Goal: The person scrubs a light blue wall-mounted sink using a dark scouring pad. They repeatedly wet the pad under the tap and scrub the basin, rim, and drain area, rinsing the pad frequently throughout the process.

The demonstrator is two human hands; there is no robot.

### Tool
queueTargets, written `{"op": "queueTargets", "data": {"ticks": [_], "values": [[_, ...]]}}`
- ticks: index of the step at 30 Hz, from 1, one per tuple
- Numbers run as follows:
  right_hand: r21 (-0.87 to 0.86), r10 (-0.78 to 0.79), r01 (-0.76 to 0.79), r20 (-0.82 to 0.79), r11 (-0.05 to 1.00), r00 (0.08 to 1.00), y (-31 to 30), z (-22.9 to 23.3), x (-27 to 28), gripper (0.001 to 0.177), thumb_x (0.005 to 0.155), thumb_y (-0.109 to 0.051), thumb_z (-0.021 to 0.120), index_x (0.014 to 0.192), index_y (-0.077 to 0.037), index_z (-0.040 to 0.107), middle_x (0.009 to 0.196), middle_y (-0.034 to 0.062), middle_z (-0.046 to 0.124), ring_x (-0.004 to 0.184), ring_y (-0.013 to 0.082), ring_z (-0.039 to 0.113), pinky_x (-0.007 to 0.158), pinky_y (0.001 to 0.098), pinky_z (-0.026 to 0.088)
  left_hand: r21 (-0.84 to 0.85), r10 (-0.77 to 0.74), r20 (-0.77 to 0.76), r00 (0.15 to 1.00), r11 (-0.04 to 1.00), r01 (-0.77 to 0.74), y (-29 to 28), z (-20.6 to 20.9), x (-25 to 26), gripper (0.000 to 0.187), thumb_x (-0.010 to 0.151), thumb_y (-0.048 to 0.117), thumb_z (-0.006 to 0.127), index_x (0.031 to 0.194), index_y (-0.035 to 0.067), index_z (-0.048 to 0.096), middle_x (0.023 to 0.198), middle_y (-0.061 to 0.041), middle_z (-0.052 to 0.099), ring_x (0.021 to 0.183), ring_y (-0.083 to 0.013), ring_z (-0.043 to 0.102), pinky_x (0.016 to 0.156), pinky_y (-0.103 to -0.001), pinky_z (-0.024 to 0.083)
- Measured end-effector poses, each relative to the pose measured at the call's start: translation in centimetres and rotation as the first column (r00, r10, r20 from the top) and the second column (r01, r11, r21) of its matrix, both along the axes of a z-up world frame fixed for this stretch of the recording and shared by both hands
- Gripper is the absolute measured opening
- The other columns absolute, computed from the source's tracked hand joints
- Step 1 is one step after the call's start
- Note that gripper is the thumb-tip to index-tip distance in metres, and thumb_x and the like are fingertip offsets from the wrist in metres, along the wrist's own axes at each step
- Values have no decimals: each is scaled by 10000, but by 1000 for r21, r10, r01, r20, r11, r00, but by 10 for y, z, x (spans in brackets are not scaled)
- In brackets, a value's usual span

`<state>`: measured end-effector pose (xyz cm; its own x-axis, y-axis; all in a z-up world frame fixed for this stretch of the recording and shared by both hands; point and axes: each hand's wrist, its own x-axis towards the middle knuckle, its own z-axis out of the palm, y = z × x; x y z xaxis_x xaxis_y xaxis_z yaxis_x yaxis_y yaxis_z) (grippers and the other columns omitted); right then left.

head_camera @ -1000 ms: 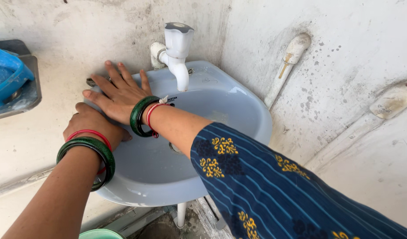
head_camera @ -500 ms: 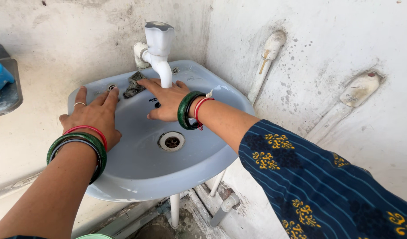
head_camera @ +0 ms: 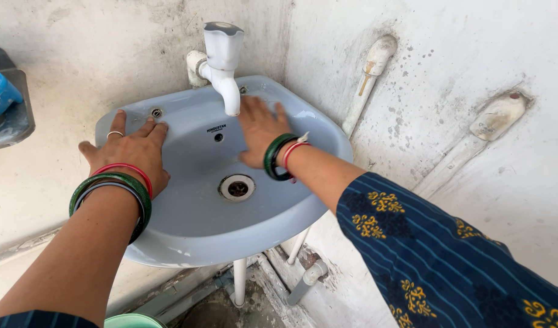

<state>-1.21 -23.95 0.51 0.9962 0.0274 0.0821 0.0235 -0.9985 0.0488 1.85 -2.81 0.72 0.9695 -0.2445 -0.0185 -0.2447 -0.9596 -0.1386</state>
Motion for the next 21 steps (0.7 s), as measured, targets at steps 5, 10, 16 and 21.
{"op": "queueTargets", "data": {"ticks": [5, 10, 16, 21], "values": [[38, -133, 131, 80, 991, 988, -8, -15, 14, 1083, 736, -291, 781, 1578, -52, 143, 1627, 233, 170, 1544, 421, 129, 1251, 588, 99, 43, -38, -8, 999, 998, 39, -5, -6, 1, 885, 905, 205, 683, 1586, 441, 170, 1664, 188, 166, 1519, -140, 211, 1160, -698, 260], [204, 161, -178, 100, 963, 982, 56, -45, 39, 1099, 674, -229, 780, 1564, -189, 136, 1665, 146, 143, 1552, 361, 106, 1216, 612, 103, 62, -40, -7, 999, 997, 40, -4, -9, 5, 931, 889, 234, 704, 1601, 421, 133, 1664, 201, 173, 1507, -137, 240, 1152, -705, 278], [31, 12, -9, -80, 999, 997, -12, -16, 33, 1110, 762, -210, 741, 1632, -186, 52, 1697, 119, 95, 1579, 297, 98, 1248, 600, 90, 75, -18, -21, 1000, 997, 19, -6, -8, 4, 906, 893, 330, 717, 1573, 471, 135, 1661, 208, 138, 1515, -116, 211, 1171, -676, 268], [-177, -94, 58, -203, 983, 975, -63, 5, 7, 1141, 790, -311, 757, 1622, -172, -12, 1716, 89, -23, 1585, 259, -15, 1241, 593, 106, 33, -8, -10, 1000, 999, 8, -4, -4, 1, 911, 865, 343, 759, 1569, 476, 198, 1662, 189, 170, 1509, -132, 237, 1169, -666, 288]]}}
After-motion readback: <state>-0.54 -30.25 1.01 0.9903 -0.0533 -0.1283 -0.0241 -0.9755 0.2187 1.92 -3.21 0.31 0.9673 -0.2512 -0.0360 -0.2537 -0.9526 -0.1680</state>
